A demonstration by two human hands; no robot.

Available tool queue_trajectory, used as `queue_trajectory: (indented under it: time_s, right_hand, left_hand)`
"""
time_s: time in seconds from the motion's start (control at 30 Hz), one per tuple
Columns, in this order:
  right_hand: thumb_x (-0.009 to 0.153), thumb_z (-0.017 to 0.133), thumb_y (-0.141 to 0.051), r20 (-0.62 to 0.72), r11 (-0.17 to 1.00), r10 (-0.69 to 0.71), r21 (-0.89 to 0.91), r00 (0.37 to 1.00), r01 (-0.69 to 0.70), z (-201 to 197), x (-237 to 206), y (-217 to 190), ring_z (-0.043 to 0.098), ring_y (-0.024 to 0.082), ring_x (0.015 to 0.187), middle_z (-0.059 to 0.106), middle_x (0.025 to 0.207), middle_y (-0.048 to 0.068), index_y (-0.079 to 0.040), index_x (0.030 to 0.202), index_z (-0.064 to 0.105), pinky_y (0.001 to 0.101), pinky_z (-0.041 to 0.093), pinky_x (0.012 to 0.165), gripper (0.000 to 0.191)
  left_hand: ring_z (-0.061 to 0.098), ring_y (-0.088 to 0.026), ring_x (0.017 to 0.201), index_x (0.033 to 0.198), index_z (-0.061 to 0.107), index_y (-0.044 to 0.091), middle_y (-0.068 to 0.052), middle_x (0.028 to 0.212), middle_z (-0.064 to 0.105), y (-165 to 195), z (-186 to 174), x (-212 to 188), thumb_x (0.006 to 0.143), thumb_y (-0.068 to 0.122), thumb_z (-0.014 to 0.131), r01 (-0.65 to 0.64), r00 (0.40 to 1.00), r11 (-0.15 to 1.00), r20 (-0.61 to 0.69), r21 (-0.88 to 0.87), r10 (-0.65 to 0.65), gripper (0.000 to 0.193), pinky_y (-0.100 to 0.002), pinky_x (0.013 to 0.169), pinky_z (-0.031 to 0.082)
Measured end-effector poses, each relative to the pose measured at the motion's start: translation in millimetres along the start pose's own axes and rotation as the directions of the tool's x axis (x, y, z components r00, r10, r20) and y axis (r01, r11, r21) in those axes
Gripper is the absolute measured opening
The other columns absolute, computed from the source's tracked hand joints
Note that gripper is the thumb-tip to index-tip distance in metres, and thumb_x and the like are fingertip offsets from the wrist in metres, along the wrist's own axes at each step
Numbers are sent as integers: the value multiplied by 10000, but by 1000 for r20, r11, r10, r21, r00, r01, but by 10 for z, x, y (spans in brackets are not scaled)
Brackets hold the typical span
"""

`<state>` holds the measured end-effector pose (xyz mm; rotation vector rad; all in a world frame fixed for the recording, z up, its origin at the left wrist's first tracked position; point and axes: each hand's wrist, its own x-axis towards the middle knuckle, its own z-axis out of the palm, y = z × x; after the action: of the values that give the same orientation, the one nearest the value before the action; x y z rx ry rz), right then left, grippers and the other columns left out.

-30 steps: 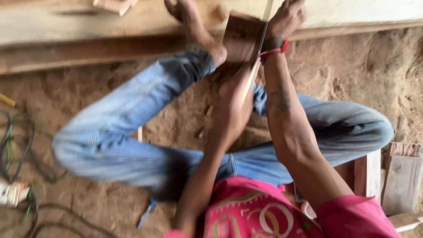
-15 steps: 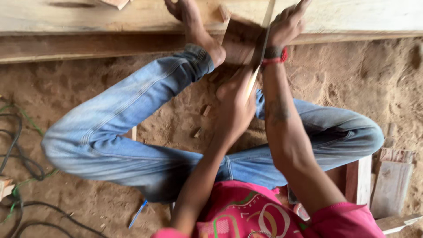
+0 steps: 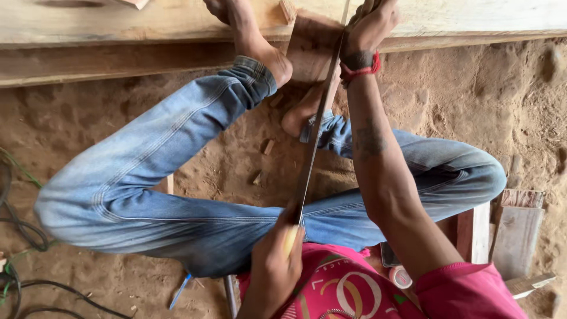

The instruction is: The person sits on the floor and uses a hand saw to cut a small rectangular block of wood. They hold the wood steady with one hand and saw with the other, producing sawdust as they work.

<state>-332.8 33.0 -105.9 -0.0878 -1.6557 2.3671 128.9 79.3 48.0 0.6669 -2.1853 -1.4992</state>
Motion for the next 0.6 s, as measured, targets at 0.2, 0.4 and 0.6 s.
queue_trajectory:
  time_s: [0.2, 0.4, 0.6]
  right_hand:
    - [1096, 504, -246, 67, 969, -77, 241, 995, 59, 61, -147, -130, 297, 109, 463, 364, 550, -17, -152, 643, 416, 313, 266, 445, 471]
    - [1087, 449, -311, -93, 989, -145, -11, 985, 144, 120, -64, -122, 238, 95, 468, 336, 541, -49, -177, 611, 403, 304, 268, 454, 497]
    - [1071, 419, -311, -61, 975, -222, -7, 973, 222, 181, -131, -246, 309, 135, 459, 433, 512, -6, -152, 577, 426, 327, 285, 492, 519]
  left_hand:
    - [693, -433, 879, 1386, 569, 32, -234, 997, 706, 195, 558, 1765, 1064, 114, 592, -130, 991, 991, 38, 24, 129, 333, -457, 712, 531]
    - [637, -459, 997, 1384, 507, -10, -292, 1171, 648, 81, 334, 908, 1060, 123, 581, -198, 978, 975, -43, 102, 203, 358, -506, 827, 504]
    - [775, -373, 1061, 1198, 645, -21, -263, 1261, 706, -55, -391, -493, 922, 111, 730, -1, 1000, 998, 26, 65, -1, 318, -375, 872, 623]
